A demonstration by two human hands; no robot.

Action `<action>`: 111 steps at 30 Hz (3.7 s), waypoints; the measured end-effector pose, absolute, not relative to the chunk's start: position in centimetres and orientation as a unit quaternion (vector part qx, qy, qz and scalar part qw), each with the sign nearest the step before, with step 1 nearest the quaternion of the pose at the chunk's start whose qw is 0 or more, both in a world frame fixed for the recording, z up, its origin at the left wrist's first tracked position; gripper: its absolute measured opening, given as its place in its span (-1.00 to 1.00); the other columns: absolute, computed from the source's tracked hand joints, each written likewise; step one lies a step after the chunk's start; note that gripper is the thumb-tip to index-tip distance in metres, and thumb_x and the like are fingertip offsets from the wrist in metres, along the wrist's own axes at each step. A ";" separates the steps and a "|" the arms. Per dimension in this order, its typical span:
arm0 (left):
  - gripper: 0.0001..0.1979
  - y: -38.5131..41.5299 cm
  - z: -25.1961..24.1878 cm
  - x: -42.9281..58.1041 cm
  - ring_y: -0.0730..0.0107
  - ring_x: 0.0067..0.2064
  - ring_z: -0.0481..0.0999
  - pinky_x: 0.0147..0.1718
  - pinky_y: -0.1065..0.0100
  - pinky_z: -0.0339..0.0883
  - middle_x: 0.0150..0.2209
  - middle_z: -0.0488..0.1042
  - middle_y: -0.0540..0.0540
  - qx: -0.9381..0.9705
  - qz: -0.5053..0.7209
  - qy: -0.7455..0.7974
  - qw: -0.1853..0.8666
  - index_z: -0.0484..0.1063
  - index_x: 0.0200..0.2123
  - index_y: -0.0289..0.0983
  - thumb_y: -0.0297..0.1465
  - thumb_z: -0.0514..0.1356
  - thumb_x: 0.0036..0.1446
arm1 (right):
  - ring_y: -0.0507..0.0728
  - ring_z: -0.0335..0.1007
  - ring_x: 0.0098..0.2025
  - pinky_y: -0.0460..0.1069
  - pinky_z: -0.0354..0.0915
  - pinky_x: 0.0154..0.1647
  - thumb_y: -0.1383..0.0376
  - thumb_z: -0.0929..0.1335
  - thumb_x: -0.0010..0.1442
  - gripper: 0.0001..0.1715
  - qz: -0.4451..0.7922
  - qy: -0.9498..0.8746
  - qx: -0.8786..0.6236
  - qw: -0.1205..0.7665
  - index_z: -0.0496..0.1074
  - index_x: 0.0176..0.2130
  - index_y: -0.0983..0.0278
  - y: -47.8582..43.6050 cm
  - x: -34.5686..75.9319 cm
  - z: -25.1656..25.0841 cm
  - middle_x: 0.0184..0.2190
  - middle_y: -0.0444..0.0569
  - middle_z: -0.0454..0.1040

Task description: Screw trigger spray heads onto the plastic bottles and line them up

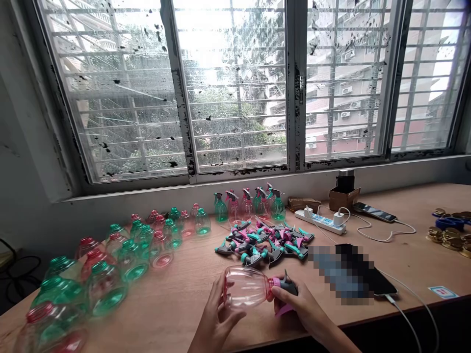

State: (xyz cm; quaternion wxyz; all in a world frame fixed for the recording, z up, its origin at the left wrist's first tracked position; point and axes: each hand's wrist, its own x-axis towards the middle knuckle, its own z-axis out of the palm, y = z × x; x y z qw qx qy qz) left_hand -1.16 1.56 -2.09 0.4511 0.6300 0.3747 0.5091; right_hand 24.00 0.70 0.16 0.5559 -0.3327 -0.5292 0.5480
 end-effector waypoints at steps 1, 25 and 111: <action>-0.17 1.6 -2.2 -1.2 -0.17 0.30 0.31 0.22 0.03 0.31 0.27 0.33 -0.29 0.641 0.506 0.376 0.438 0.18 0.36 -0.10 -0.16 0.42 0.08 | 0.11 0.45 -0.55 -0.03 0.39 -0.50 -0.11 0.53 0.04 -0.46 0.548 -0.530 -0.332 0.555 0.50 -0.36 0.32 0.7 24.0 0.1 -0.56 -0.05 0.55; -0.10 0.7 -1.3 -0.7 -0.15 0.30 0.31 0.33 0.04 0.10 0.24 0.38 -0.29 0.648 0.526 0.384 0.396 0.13 0.39 -0.19 -0.06 0.38 0.08 | 0.09 0.44 -0.55 -0.07 0.29 -0.49 -0.12 0.50 0.08 -0.44 0.541 -0.550 -0.358 0.526 0.55 -0.45 0.34 0.6 24.3 -0.2 -0.57 -0.04 0.56; -0.20 1.4 2.7 -1.1 -0.11 0.24 0.33 0.17 -0.14 0.32 0.23 0.24 -0.33 0.769 0.478 0.424 -0.022 -0.09 0.35 -0.14 -0.44 0.29 0.18 | 0.36 0.60 -0.13 0.18 0.40 -0.08 -0.43 0.07 0.17 0.08 0.604 -0.516 -0.291 0.534 0.64 -0.17 0.37 0.3 24.9 -0.9 -0.20 0.25 0.67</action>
